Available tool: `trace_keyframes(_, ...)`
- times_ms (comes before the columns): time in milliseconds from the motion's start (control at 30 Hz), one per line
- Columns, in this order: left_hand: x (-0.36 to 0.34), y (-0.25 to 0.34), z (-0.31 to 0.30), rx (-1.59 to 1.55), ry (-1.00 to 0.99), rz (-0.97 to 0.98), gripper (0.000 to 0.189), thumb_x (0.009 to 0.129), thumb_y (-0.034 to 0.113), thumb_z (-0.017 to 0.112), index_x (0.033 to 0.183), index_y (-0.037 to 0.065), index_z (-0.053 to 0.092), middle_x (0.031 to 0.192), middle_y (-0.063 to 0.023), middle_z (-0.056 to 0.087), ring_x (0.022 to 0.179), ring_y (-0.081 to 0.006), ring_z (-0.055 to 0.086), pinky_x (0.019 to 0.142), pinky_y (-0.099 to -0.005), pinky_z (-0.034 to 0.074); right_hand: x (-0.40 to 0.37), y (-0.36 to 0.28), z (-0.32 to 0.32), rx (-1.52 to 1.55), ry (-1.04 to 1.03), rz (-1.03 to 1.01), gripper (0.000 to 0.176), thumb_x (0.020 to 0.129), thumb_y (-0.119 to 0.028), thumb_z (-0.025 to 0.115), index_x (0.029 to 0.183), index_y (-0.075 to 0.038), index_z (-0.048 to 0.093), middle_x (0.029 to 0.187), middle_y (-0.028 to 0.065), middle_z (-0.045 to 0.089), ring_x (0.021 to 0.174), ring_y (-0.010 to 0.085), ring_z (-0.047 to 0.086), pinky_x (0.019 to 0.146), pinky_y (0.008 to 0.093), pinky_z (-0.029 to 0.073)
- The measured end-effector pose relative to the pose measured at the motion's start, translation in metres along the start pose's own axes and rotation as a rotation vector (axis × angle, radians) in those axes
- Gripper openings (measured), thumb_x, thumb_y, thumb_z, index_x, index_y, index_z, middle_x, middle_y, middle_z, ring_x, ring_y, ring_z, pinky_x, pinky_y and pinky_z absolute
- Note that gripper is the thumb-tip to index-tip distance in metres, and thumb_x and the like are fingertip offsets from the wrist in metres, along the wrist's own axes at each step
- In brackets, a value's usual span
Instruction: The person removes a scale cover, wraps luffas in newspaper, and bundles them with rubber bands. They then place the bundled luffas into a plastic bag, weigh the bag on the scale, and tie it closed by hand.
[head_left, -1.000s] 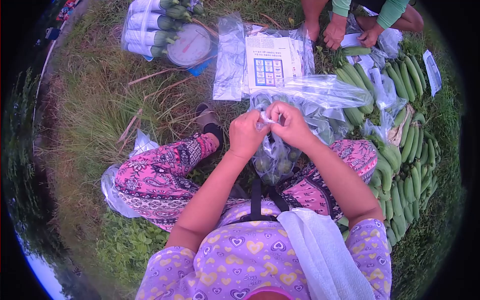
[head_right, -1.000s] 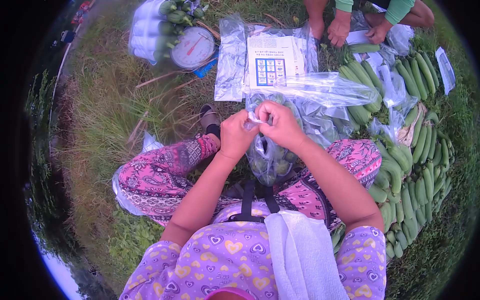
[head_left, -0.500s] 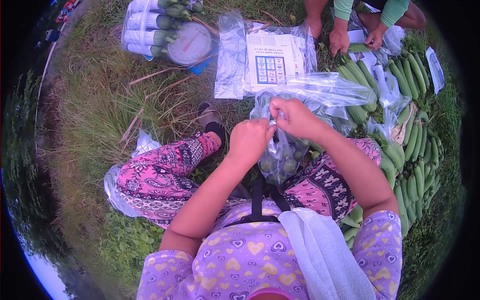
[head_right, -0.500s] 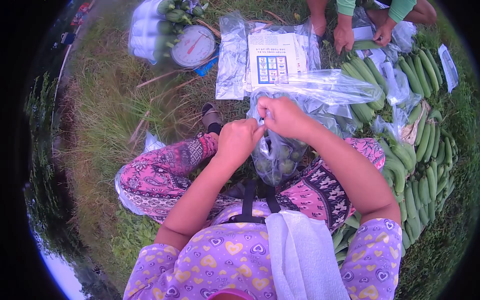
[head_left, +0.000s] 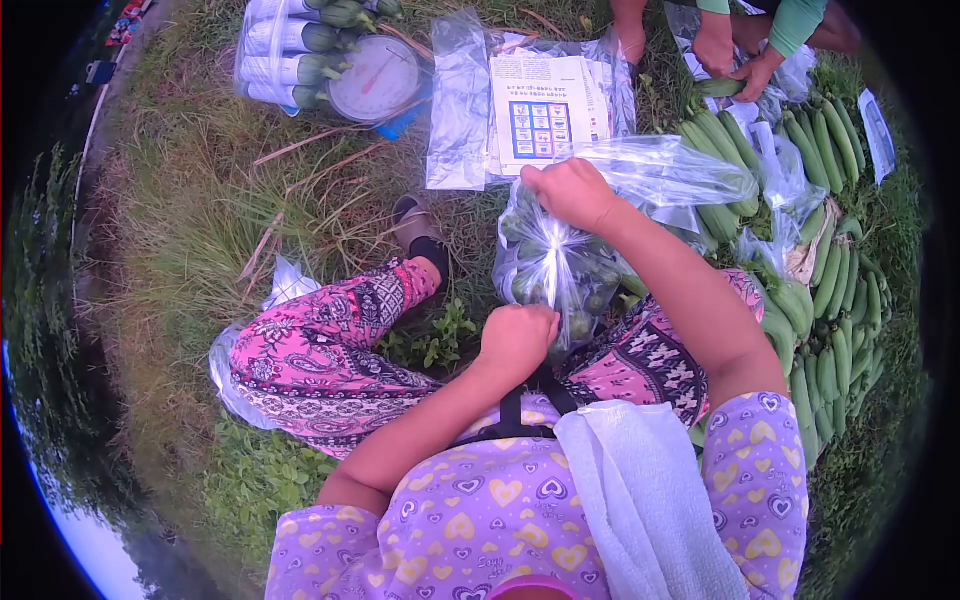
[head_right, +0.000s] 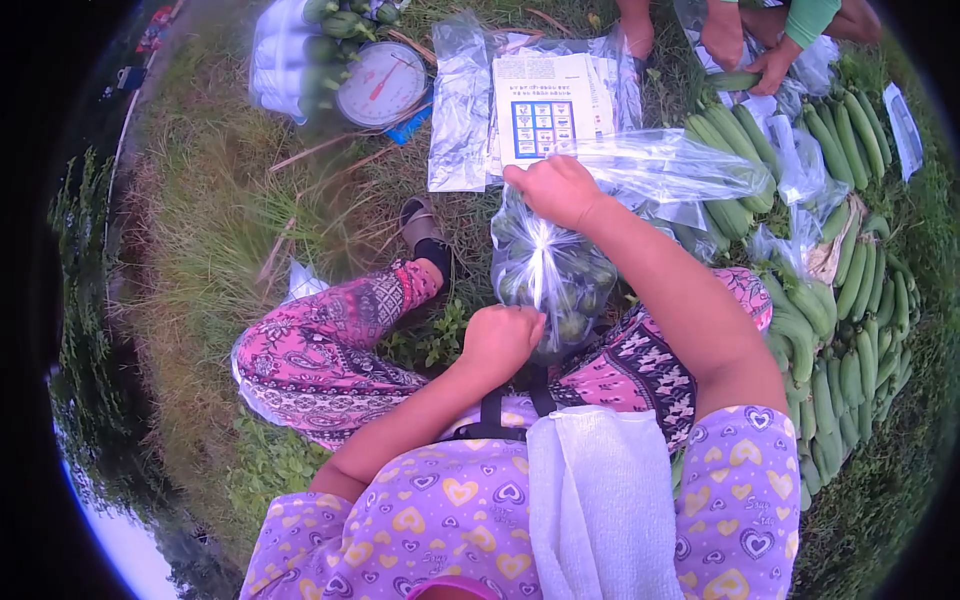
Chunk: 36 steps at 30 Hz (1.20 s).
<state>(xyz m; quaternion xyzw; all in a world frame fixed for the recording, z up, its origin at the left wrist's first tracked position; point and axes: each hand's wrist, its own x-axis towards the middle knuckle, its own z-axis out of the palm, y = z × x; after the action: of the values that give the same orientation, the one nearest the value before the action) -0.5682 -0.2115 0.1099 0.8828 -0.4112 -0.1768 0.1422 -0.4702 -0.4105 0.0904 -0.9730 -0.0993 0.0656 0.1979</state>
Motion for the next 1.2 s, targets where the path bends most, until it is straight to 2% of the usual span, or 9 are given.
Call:
trace_keyframes(167, -0.017, -0.013, -0.003, -0.063, 0.024, 0.001, 0.027, 0.085, 0.024, 0.057, 0.066, 0.006, 0.059, 0.068, -0.0113, 0.062, 0.066, -0.0292, 0.061, 0.058, -0.0393, 0.049, 0.001, -0.005, 0.003, 0.105, 0.118, 0.098, 0.016, 0.081, -0.01, 0.053, 0.097, -0.009, 0.054, 0.068, 0.0195, 0.061, 0.068, 0.0378, 0.061, 0.062, 0.047, 0.047)
trace_keyframes(267, -0.03, -0.009, -0.007, -0.121, 0.124, 0.036, 0.023, 0.081, 0.02, 0.06, 0.064, 0.005, 0.057, 0.086, -0.0101, 0.062, 0.085, -0.0278, 0.058, 0.068, -0.0391, 0.047, -0.02, -0.006, -0.015, 0.491, 0.159, 0.252, 0.02, 0.078, -0.009, 0.062, 0.097, -0.012, 0.056, 0.061, 0.0121, 0.055, 0.057, 0.0243, 0.055, 0.057, 0.0385, 0.043)
trace_keyframes(300, -0.031, -0.004, -0.014, -0.135, 0.171, 0.085, 0.022, 0.08, 0.018, 0.061, 0.063, 0.004, 0.056, 0.093, -0.0097, 0.06, 0.091, -0.0277, 0.056, 0.072, -0.0394, 0.045, -0.026, 0.006, -0.003, 0.572, 0.202, 0.217, 0.034, 0.075, -0.006, 0.07, 0.107, -0.01, 0.058, 0.063, 0.003, 0.051, 0.059, 0.012, 0.048, 0.055, 0.0314, 0.039)
trace_keyframes(433, -0.026, 0.001, -0.014, -0.247, 0.314, 0.234, 0.013, 0.073, 0.012, 0.066, 0.076, 0.004, 0.056, 0.111, -0.0083, 0.052, 0.105, -0.0293, 0.048, 0.083, -0.0415, 0.039, -0.061, -0.001, -0.006, 0.875, 0.057, 0.295, 0.047, 0.073, -0.008, 0.073, 0.117, -0.002, 0.058, 0.071, -0.0027, 0.054, 0.064, 0.0056, 0.048, 0.057, 0.0244, 0.041)
trace_keyframes(567, -0.018, -0.012, -0.015, -0.372, 0.383, 0.22, 0.048, 0.066, 0.01, 0.07, 0.109, 0.007, 0.048, 0.111, -0.0094, 0.053, 0.104, -0.0302, 0.049, 0.087, -0.0414, 0.038, -0.065, -0.003, 0.016, 0.922, 0.141, 0.293, 0.049, 0.073, -0.012, 0.074, 0.118, 0.0, 0.058, 0.072, -0.0016, 0.056, 0.065, 0.0072, 0.051, 0.06, 0.0245, 0.043)
trace_keyframes(667, -0.019, -0.021, -0.023, -0.207, 0.354, 0.257, 0.051, 0.065, 0.008, 0.069, 0.112, 0.007, 0.049, 0.111, -0.0088, 0.053, 0.103, -0.0293, 0.049, 0.087, -0.0409, 0.038, -0.059, -0.017, 0.016, 0.752, 0.263, 0.369, 0.041, 0.073, -0.016, 0.074, 0.11, -0.001, 0.062, 0.07, 0.0014, 0.057, 0.063, 0.0113, 0.052, 0.06, 0.0276, 0.045)
trace_keyframes(867, -0.007, -0.027, -0.014, 0.002, 0.305, 0.336, 0.027, 0.07, 0.013, 0.066, 0.096, 0.009, 0.061, 0.109, -0.0021, 0.056, 0.105, -0.0222, 0.05, 0.087, -0.0388, 0.039, -0.051, -0.029, 0.005, 0.495, 0.347, 0.233, 0.022, 0.076, -0.019, 0.07, 0.085, -0.002, 0.06, 0.082, 0.0104, 0.06, 0.072, 0.0209, 0.056, 0.069, 0.0318, 0.046)
trace_keyframes(1100, 0.023, -0.021, -0.019, -0.2, 0.455, 0.493, 0.008, 0.08, 0.014, 0.061, 0.082, 0.007, 0.058, 0.093, -0.0064, 0.06, 0.093, -0.0264, 0.056, 0.081, -0.0414, 0.043, -0.049, -0.021, 0.014, 1.137, 0.234, 0.111, 0.018, 0.089, -0.02, 0.058, 0.081, -0.005, 0.052, 0.085, 0.0048, 0.063, 0.071, 0.0118, 0.053, 0.064, 0.0285, 0.044)
trace_keyframes(1200, 0.031, -0.022, -0.023, -0.487, 0.332, 0.298, 0.011, 0.085, 0.013, 0.057, 0.079, 0.005, 0.054, 0.078, -0.0097, 0.057, 0.081, -0.0295, 0.056, 0.077, -0.0416, 0.043, -0.056, -0.034, -0.01, 1.373, 0.019, 0.174, 0.019, 0.093, -0.025, 0.053, 0.084, -0.009, 0.048, 0.081, 0.0023, 0.063, 0.068, 0.0066, 0.052, 0.057, 0.0219, 0.042)
